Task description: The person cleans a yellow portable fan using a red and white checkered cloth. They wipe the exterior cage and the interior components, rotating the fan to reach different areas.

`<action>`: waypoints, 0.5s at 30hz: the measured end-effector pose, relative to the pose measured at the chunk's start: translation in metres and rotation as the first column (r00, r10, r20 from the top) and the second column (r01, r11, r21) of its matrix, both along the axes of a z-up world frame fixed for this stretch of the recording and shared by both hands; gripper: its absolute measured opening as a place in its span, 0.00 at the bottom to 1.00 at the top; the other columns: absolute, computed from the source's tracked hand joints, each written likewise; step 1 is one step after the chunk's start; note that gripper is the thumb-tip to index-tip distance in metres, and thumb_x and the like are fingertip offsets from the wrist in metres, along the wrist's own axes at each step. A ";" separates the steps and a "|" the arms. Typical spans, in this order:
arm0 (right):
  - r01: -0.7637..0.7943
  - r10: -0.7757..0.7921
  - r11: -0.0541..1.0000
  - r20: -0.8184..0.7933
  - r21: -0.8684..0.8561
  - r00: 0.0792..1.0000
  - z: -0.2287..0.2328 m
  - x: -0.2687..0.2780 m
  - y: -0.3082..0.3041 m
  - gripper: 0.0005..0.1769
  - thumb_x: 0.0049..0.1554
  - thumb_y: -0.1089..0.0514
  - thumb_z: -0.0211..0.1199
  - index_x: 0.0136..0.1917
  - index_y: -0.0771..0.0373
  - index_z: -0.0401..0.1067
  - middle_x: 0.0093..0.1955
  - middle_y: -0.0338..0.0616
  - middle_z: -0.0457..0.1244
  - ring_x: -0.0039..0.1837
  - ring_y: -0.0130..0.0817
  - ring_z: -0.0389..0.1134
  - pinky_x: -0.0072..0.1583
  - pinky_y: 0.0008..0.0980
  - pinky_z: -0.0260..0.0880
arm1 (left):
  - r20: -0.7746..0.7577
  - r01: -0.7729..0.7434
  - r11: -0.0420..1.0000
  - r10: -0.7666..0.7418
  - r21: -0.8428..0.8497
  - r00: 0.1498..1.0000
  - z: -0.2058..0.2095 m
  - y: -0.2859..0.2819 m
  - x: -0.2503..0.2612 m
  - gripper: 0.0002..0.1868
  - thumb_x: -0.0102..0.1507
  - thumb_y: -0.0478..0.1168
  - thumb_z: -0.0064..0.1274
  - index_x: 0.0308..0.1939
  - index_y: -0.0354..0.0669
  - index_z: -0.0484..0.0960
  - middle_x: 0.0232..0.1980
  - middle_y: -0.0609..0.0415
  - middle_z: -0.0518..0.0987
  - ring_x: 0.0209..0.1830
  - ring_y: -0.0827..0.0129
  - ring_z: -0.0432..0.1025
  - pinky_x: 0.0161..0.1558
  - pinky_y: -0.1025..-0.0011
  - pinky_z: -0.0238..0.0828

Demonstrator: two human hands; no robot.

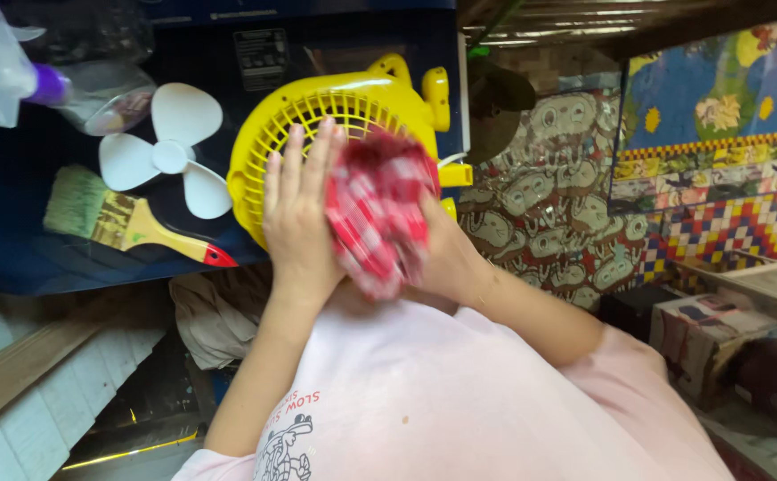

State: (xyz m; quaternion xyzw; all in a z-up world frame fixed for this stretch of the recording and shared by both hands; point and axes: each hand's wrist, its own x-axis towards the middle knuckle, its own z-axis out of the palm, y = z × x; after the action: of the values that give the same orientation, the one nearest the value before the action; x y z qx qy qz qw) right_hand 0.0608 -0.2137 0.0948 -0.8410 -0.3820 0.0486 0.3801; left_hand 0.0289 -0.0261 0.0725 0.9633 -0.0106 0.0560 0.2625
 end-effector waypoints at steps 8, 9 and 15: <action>0.089 -0.090 0.990 0.002 -0.108 0.996 0.004 0.029 0.024 0.29 0.59 0.60 0.73 0.72 0.57 0.69 0.73 0.55 0.60 0.74 0.56 0.61 0.76 0.44 0.61 | 0.035 -0.025 0.995 0.028 -0.094 0.999 0.006 0.004 0.008 0.21 0.65 0.41 0.57 0.61 0.40 0.75 0.77 0.51 0.67 0.79 0.48 0.59 0.78 0.53 0.50; 0.096 -0.097 0.991 -0.012 -0.089 0.995 0.013 0.016 0.019 0.32 0.56 0.60 0.72 0.71 0.62 0.66 0.73 0.60 0.58 0.75 0.60 0.58 0.76 0.46 0.60 | 0.026 -0.019 0.998 0.021 -0.066 0.999 0.008 0.003 0.009 0.25 0.65 0.41 0.57 0.65 0.39 0.74 0.77 0.50 0.67 0.79 0.49 0.59 0.78 0.52 0.50; 0.059 -0.064 0.996 -0.072 -0.067 0.995 0.029 0.000 0.000 0.30 0.53 0.60 0.68 0.66 0.69 0.64 0.70 0.62 0.58 0.74 0.63 0.58 0.77 0.53 0.57 | -0.002 -0.001 0.999 0.001 -0.053 1.000 0.011 0.001 0.008 0.34 0.63 0.45 0.57 0.72 0.38 0.72 0.77 0.50 0.67 0.78 0.49 0.58 0.76 0.51 0.50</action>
State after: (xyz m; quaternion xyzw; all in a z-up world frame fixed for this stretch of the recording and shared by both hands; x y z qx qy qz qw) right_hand 0.0604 -0.2134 0.1234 -0.8619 -0.3396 0.0805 0.3679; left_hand 0.0368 -0.0248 0.0840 0.9559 -0.0083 0.0557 0.2881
